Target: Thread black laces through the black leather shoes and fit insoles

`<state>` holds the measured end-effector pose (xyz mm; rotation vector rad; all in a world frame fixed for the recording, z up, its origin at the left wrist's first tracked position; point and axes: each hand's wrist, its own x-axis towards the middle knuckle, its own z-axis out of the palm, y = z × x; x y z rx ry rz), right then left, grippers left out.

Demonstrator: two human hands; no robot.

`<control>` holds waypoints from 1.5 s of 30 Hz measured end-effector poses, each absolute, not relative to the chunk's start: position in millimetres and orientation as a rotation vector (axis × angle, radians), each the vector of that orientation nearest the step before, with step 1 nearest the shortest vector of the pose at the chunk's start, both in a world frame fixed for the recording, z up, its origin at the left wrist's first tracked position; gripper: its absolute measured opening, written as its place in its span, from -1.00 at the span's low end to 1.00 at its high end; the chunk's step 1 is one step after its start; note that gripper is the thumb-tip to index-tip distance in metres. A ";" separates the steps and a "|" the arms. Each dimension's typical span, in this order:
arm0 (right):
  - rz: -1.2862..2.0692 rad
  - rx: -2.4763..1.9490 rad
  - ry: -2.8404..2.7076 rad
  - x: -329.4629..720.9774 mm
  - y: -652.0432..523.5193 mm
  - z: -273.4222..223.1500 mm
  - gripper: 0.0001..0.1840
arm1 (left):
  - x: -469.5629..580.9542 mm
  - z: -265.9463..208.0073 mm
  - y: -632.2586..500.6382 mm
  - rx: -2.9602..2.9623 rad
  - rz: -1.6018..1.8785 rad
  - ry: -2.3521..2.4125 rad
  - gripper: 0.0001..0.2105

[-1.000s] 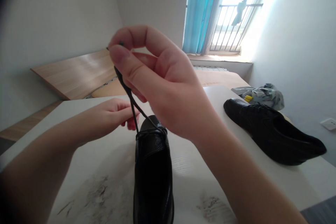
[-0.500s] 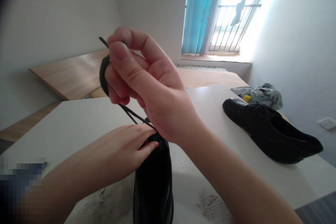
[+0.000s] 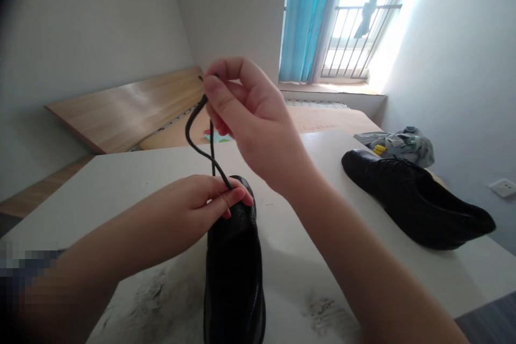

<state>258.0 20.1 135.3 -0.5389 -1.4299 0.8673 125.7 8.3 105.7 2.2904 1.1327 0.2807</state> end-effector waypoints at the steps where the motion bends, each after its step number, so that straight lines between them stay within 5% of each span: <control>1: 0.817 -0.572 -1.431 262.3 23.6 134.8 -0.85 | 124.1 106.3 9.7 2.271 0.296 1.120 -0.66; 17: 0.902 -0.676 -1.545 283.7 26.3 139.8 -0.89 | 126.2 104.8 20.1 1.701 0.610 0.884 -0.66; 23: 0.732 -1.286 -1.680 304.8 17.2 97.9 -0.31 | 137.2 97.8 21.3 1.328 0.717 0.717 -0.70; 28: 1.277 -0.910 -1.909 313.5 -8.5 37.1 -0.36 | 140.8 97.8 18.8 1.268 0.778 0.707 -0.66; 45: 0.940 -1.144 -2.057 302.3 -13.0 28.6 -0.21 | 133.9 122.8 -8.2 1.518 0.975 0.714 -0.64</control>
